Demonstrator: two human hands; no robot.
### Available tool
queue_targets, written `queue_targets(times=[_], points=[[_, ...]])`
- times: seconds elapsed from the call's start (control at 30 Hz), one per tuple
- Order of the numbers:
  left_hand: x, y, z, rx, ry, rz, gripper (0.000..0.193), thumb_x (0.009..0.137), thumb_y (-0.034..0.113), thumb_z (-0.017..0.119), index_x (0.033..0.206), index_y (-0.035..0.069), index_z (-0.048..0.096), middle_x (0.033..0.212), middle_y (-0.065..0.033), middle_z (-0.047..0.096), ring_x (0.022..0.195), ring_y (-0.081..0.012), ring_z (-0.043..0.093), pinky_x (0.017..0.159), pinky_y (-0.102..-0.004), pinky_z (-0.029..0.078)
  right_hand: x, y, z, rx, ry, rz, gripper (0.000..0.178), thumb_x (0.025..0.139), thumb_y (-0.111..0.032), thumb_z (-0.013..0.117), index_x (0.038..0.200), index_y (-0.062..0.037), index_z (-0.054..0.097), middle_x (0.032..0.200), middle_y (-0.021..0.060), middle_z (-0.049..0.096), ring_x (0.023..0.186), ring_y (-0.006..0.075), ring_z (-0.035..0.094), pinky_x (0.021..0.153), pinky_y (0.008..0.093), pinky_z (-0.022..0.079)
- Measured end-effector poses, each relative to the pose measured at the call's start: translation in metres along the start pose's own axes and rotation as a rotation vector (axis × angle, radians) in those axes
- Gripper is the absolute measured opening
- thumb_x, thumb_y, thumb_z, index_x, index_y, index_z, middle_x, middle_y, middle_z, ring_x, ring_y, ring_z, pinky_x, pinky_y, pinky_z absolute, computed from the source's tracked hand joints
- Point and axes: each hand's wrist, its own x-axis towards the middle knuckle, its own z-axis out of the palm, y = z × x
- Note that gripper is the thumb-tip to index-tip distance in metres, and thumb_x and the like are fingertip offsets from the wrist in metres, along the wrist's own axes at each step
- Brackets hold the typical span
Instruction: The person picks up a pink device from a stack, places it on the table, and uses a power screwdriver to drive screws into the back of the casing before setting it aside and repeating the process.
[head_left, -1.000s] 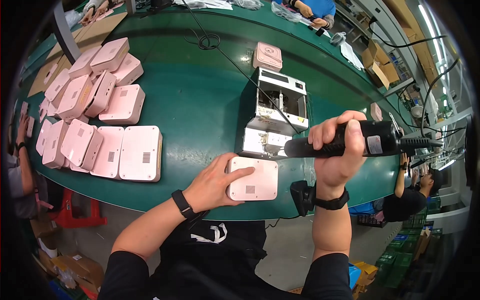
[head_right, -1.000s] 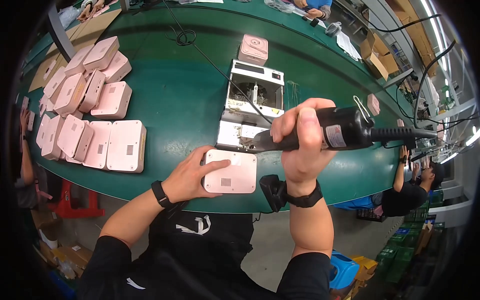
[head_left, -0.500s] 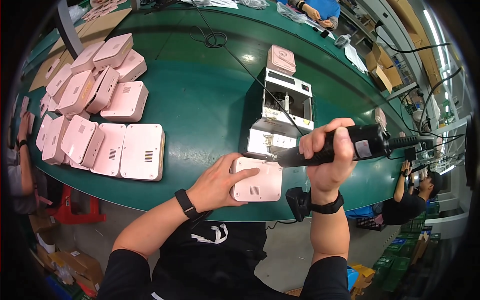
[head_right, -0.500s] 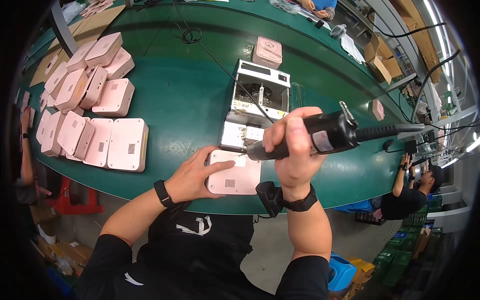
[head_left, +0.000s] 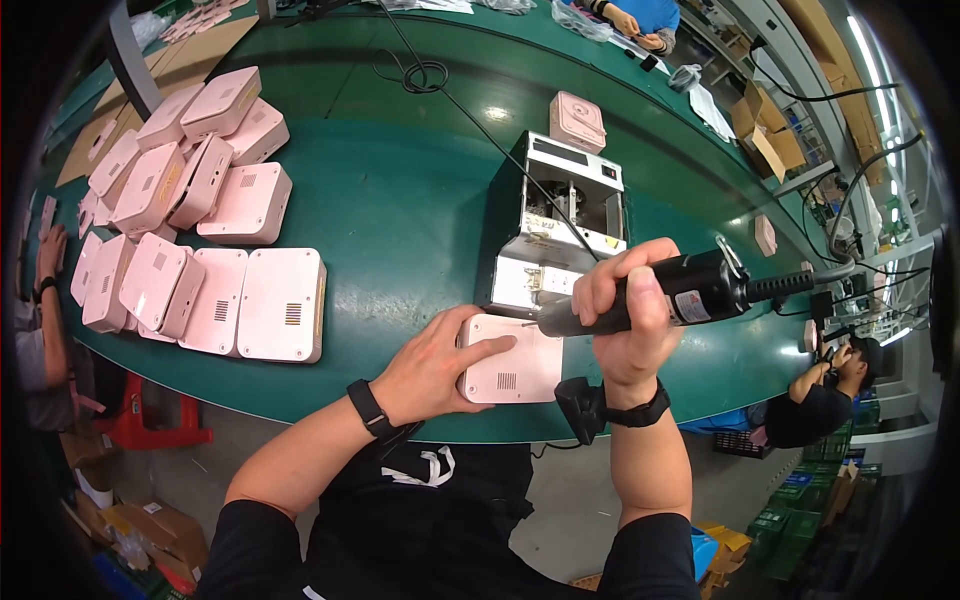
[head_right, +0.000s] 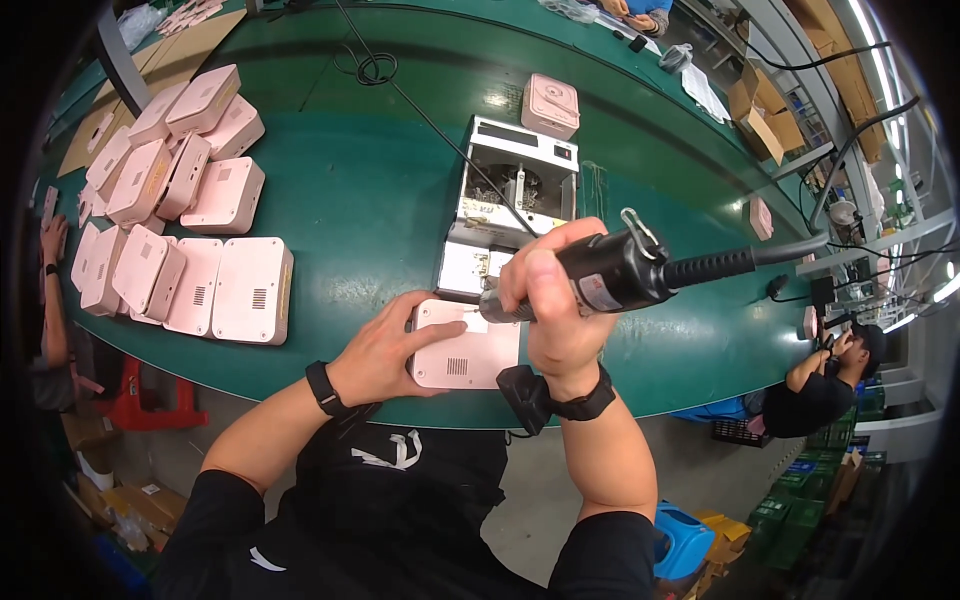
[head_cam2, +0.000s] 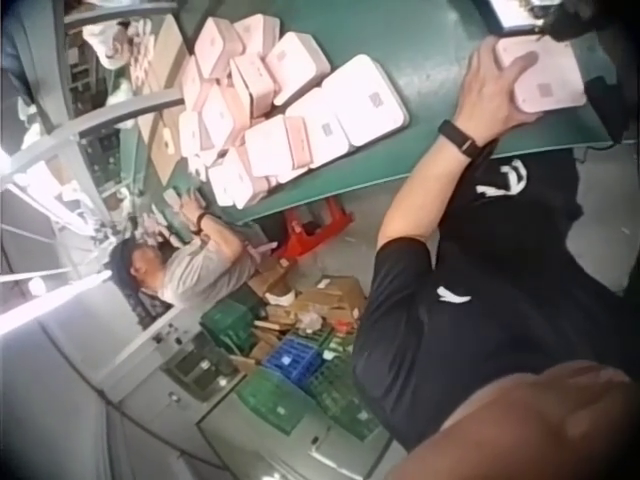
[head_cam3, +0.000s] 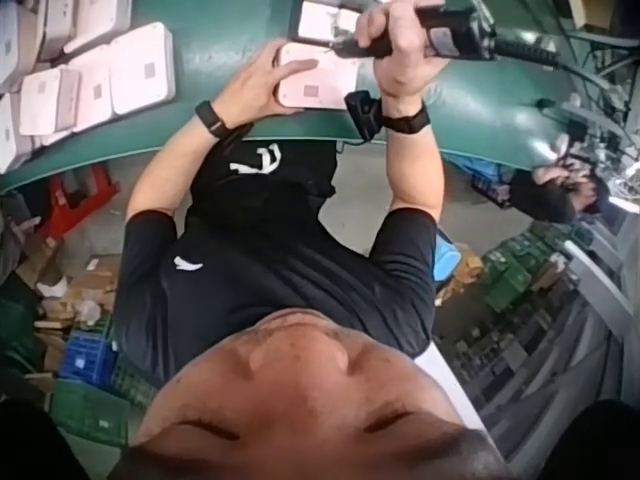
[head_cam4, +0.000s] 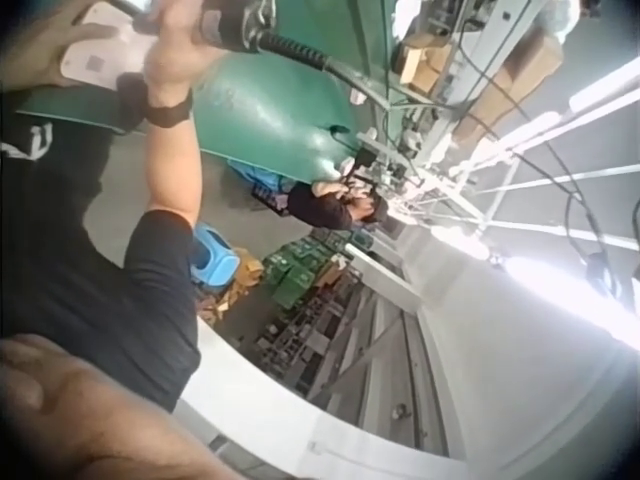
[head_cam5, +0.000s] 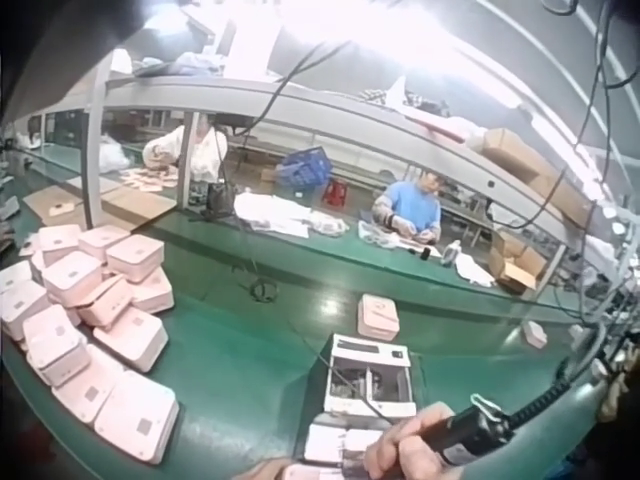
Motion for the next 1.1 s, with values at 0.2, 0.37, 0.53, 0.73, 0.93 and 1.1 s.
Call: queue_targets(times=[0.2, 0.37, 0.53, 0.73, 0.93, 1.1], points=[[-0.001, 0.001, 0.005, -0.031, -0.049, 0.021, 0.078, 0.059, 0.027, 0.089, 0.131, 0.025, 0.059, 0.13, -0.0148, 0.045, 0.119, -0.035, 0.051, 0.095, -0.0431, 0.05, -0.003, -0.028, -0.008, 0.085, -0.003, -0.061, 0.02, 0.095, -0.025, 0.05, 0.098, -0.0054, 0.046, 0.065, 0.0072, 0.049, 0.049, 0.0154, 0.043, 0.053, 0.0348, 0.042], [0.008, 0.008, 0.02, -0.019, -0.045, 0.06, 0.078, 0.059, 0.027, 0.089, 0.131, 0.024, 0.058, 0.129, -0.0146, 0.046, 0.119, -0.0347, 0.051, 0.095, -0.043, 0.049, 0.019, -0.028, -0.004, -0.001, 0.097, -0.131, 0.021, 0.096, -0.027, 0.047, 0.099, -0.0056, 0.047, 0.064, 0.0056, 0.048, 0.049, 0.0153, 0.043, 0.052, 0.0341, 0.042], [0.013, 0.009, 0.024, -0.034, -0.018, 0.074, 0.079, 0.058, 0.023, 0.088, 0.131, 0.023, 0.057, 0.126, -0.0139, 0.046, 0.115, -0.0331, 0.052, 0.096, -0.0417, 0.049, 0.018, -0.028, 0.0, -0.113, 0.07, -0.052, 0.022, 0.096, -0.028, 0.046, 0.099, -0.006, 0.046, 0.064, 0.0051, 0.047, 0.049, 0.0155, 0.044, 0.052, 0.0333, 0.042], [0.013, 0.008, 0.023, -0.014, -0.021, 0.075, 0.08, 0.056, 0.022, 0.089, 0.13, 0.022, 0.058, 0.126, -0.014, 0.046, 0.115, -0.0329, 0.052, 0.097, -0.041, 0.048, 0.0, -0.038, 0.011, 0.048, -0.031, -0.027, 0.021, 0.096, -0.027, 0.047, 0.099, -0.0062, 0.045, 0.064, 0.0059, 0.048, 0.049, 0.0154, 0.045, 0.051, 0.0332, 0.042], [0.014, 0.006, 0.026, -0.027, -0.007, 0.078, 0.078, 0.056, 0.022, 0.089, 0.128, 0.021, 0.06, 0.126, -0.0147, 0.046, 0.116, -0.0335, 0.052, 0.097, -0.041, 0.048, -0.007, -0.017, 0.019, 0.037, -0.092, -0.021, 0.025, 0.094, -0.029, 0.052, 0.098, -0.0056, 0.044, 0.064, 0.0069, 0.048, 0.05, 0.015, 0.043, 0.051, 0.0328, 0.042], [0.013, 0.004, 0.027, -0.058, -0.001, 0.091, 0.075, 0.056, 0.021, 0.089, 0.126, 0.019, 0.062, 0.127, -0.0157, 0.045, 0.116, -0.0344, 0.051, 0.097, -0.0412, 0.048, -0.01, -0.012, 0.021, 0.041, -0.102, -0.016, 0.026, 0.092, -0.028, 0.056, 0.097, -0.0053, 0.043, 0.064, 0.0076, 0.048, 0.051, 0.0154, 0.043, 0.051, 0.0329, 0.042]])
